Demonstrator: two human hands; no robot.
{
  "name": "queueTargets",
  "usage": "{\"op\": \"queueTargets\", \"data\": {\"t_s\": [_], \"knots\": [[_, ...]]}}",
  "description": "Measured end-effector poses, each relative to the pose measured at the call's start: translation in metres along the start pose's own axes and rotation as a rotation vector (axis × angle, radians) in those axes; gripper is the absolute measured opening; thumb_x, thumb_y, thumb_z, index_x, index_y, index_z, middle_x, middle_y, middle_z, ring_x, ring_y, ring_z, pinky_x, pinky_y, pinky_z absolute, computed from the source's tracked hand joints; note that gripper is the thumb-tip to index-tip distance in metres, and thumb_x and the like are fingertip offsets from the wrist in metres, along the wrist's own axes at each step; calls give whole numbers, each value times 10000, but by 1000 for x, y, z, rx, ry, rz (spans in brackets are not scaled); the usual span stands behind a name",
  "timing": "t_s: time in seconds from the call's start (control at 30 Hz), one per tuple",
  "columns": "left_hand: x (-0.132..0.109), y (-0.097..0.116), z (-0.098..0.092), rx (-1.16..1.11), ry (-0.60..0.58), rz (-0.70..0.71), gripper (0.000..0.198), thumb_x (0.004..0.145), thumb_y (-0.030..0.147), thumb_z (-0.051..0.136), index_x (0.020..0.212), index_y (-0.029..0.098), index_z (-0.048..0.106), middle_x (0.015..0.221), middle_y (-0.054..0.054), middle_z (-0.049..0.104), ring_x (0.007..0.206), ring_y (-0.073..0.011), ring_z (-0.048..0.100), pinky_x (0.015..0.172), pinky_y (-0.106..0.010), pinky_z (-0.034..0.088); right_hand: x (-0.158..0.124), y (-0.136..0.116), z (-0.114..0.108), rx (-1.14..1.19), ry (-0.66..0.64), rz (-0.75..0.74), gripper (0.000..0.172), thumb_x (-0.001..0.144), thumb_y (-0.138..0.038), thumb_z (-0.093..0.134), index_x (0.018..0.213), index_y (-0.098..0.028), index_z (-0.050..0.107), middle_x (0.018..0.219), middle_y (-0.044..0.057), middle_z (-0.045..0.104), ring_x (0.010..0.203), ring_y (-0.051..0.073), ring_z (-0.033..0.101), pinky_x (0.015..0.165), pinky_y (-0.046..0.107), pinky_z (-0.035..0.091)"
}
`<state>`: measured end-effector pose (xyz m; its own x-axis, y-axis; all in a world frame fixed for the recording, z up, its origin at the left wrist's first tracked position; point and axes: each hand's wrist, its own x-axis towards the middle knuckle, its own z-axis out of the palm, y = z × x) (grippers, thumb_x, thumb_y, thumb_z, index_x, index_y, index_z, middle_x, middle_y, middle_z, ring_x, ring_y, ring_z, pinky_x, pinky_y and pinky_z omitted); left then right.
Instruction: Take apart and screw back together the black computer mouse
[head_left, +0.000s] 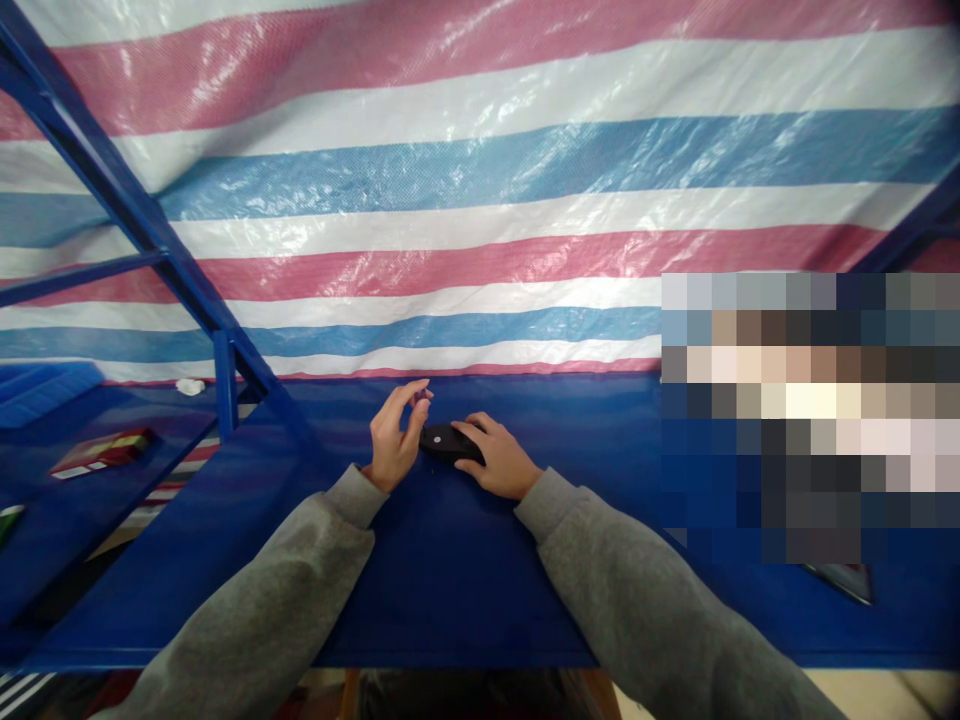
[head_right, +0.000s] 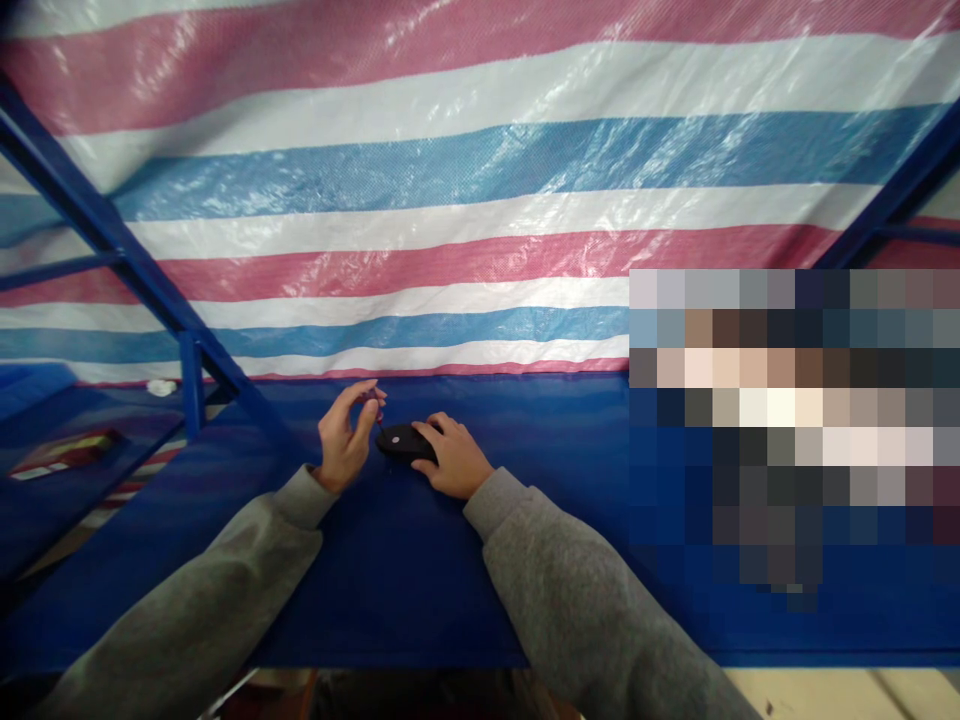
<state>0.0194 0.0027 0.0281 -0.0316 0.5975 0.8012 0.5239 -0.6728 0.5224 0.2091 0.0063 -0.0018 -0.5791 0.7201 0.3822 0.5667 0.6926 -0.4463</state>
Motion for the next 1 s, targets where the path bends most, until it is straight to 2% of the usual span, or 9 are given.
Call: {"op": "queueTargets", "data": {"t_s": [0.23, 1.0], "knots": [[1, 3, 0, -51, 16, -4, 264, 942, 236, 415, 1149, 181, 570, 921, -58, 630, 703, -102, 586, 673, -256, 513, 0, 0, 0, -1, -5, 7, 552, 793, -326, 652, 1292, -182, 463, 1202, 117, 480, 1099, 257, 481, 967, 430, 407], [1, 3, 1, -42, 3, 9, 270, 937, 251, 432, 1160, 176, 565, 922, -63, 624, 735, -108, 596, 668, -250, 517, 0, -2, -1, -2, -5, 9, 544, 797, -324, 648, 1289, -173, 470, 1198, 122, 485, 1101, 257, 483, 969, 428, 411]]}}
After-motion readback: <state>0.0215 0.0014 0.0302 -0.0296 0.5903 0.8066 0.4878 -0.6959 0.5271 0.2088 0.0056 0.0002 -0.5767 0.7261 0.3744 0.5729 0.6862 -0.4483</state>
